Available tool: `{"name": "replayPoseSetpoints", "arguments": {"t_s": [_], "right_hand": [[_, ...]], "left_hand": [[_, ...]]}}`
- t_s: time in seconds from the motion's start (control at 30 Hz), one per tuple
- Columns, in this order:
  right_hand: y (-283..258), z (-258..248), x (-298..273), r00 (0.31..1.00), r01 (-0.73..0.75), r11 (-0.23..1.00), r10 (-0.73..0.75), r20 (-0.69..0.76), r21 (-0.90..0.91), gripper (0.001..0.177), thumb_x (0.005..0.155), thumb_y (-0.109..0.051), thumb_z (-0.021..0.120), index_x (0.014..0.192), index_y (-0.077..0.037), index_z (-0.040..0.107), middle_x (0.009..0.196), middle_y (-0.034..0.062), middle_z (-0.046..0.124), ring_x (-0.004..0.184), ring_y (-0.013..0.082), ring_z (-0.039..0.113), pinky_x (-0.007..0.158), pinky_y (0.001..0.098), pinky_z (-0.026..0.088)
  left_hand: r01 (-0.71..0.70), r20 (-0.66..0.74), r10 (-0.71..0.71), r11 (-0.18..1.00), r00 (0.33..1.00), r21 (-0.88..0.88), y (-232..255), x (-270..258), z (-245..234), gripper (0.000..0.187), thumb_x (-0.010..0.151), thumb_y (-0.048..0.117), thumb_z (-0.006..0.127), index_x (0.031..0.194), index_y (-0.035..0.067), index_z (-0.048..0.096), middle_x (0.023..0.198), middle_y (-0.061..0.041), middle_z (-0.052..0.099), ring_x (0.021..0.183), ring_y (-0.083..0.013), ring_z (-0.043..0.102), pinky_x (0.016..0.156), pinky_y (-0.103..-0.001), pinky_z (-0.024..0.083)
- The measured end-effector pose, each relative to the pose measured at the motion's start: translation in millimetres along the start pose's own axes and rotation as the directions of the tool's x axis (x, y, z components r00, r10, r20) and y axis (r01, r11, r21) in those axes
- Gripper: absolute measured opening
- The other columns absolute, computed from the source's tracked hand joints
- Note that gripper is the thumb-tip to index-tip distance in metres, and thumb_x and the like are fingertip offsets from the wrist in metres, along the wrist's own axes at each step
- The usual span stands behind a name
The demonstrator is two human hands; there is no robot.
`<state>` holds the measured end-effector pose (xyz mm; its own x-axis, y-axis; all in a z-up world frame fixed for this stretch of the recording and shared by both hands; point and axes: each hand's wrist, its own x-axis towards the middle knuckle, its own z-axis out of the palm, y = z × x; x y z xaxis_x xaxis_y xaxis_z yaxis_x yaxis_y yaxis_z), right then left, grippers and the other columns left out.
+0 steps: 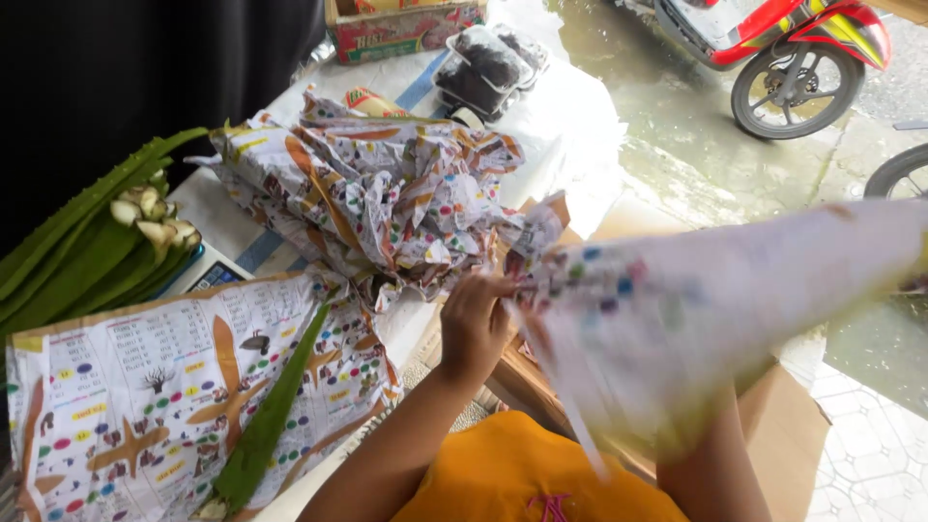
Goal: Wrapping aloe vera leaves in paper and packing them into a cardboard box for shipping
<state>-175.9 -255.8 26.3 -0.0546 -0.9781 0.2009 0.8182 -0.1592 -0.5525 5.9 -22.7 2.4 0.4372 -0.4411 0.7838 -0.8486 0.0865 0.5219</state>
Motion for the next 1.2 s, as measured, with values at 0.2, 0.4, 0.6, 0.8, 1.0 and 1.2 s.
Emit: {"name": "replayPoseSetpoints", "arguments": {"t_s": [0.2, 0.4, 0.6, 0.8, 1.0, 1.2], "right_hand": [[-17, -34, -1, 0.991, -0.116, 0.993, 0.118, -0.061, 0.032, 0.067, 0.087, -0.025, 0.095, 0.138, -0.018, 0.052, 0.141, 0.0136, 0.065, 0.133, 0.036, 0.064, 0.122, 0.0586, 0.051], [-9, -33, 21, 0.967, -0.236, 0.969, 0.242, -0.082, 0.081, 0.061, 0.083, -0.031, 0.093, 0.132, -0.018, 0.059, 0.135, 0.0113, 0.068, 0.125, 0.0331, 0.067, 0.118, 0.0548, 0.054], [-10, -47, 17, 0.923, -0.354, 0.927, 0.368, -0.113, 0.122, 0.057, 0.079, -0.037, 0.091, 0.127, -0.019, 0.066, 0.128, 0.009, 0.072, 0.117, 0.0301, 0.071, 0.113, 0.0509, 0.056], [-32, -81, 32, 0.871, -0.451, 0.876, 0.474, -0.132, 0.169, 0.054, 0.075, -0.043, 0.089, 0.122, -0.019, 0.073, 0.121, 0.0067, 0.076, 0.11, 0.0272, 0.075, 0.109, 0.0471, 0.059], [-48, -34, 19, 0.853, -0.479, 0.806, 0.521, -0.032, 0.349, 0.048, 0.074, -0.036, 0.088, 0.114, -0.011, 0.078, 0.114, 0.0128, 0.077, 0.104, 0.0314, 0.076, 0.102, 0.0499, 0.061], [-77, -5, 26, 0.89, -0.442, 0.893, 0.448, 0.082, -0.081, 0.023, 0.087, -0.02, 0.077, 0.109, -0.015, 0.074, 0.103, 0.0077, 0.078, 0.093, 0.0256, 0.078, 0.085, 0.0416, 0.066]], "left_hand": [[0.008, 0.212, 0.01, 0.996, 0.977, -0.086, -3, 32, -50, 0.004, 0.094, 0.02, 0.073, 0.096, 0.017, 0.073, 0.08, 0.0, 0.069, 0.074, -0.0246, 0.067, 0.073, -0.038, 0.055], [0.553, 0.332, -0.45, 0.752, 0.829, -0.359, 10, 101, -58, 0.022, 0.106, 0.028, 0.051, 0.102, 0.009, 0.061, 0.07, -0.008, 0.069, 0.062, -0.0199, 0.069, 0.073, -0.036, 0.059], [0.3, -0.083, -0.352, 0.882, 0.932, -0.364, 21, 61, -8, 0.02, 0.109, 0.021, 0.045, 0.104, 0.004, 0.053, 0.073, -0.007, 0.061, 0.062, -0.0139, 0.055, 0.063, -0.029, 0.05], [0.067, 0.215, -0.055, 0.997, 0.975, -0.049, -27, 67, -27, 0.025, 0.094, 0.044, 0.067, 0.102, 0.022, 0.075, 0.089, 0.001, 0.076, 0.081, -0.0243, 0.074, 0.075, -0.035, 0.058], [0.744, 0.291, -0.692, 0.657, 0.66, -0.125, -77, 85, 21, 0.044, 0.106, 0.036, 0.051, 0.073, 0.007, 0.057, 0.065, -0.007, 0.06, 0.068, -0.0205, 0.053, 0.071, -0.037, 0.045], [0.609, -0.013, -0.611, 0.79, 0.791, -0.072, -36, 34, 39, 0.02, 0.107, 0.026, 0.061, 0.106, 0.007, 0.055, 0.091, -0.014, 0.063, 0.088, -0.0315, 0.064, 0.084, -0.04, 0.049]]}}
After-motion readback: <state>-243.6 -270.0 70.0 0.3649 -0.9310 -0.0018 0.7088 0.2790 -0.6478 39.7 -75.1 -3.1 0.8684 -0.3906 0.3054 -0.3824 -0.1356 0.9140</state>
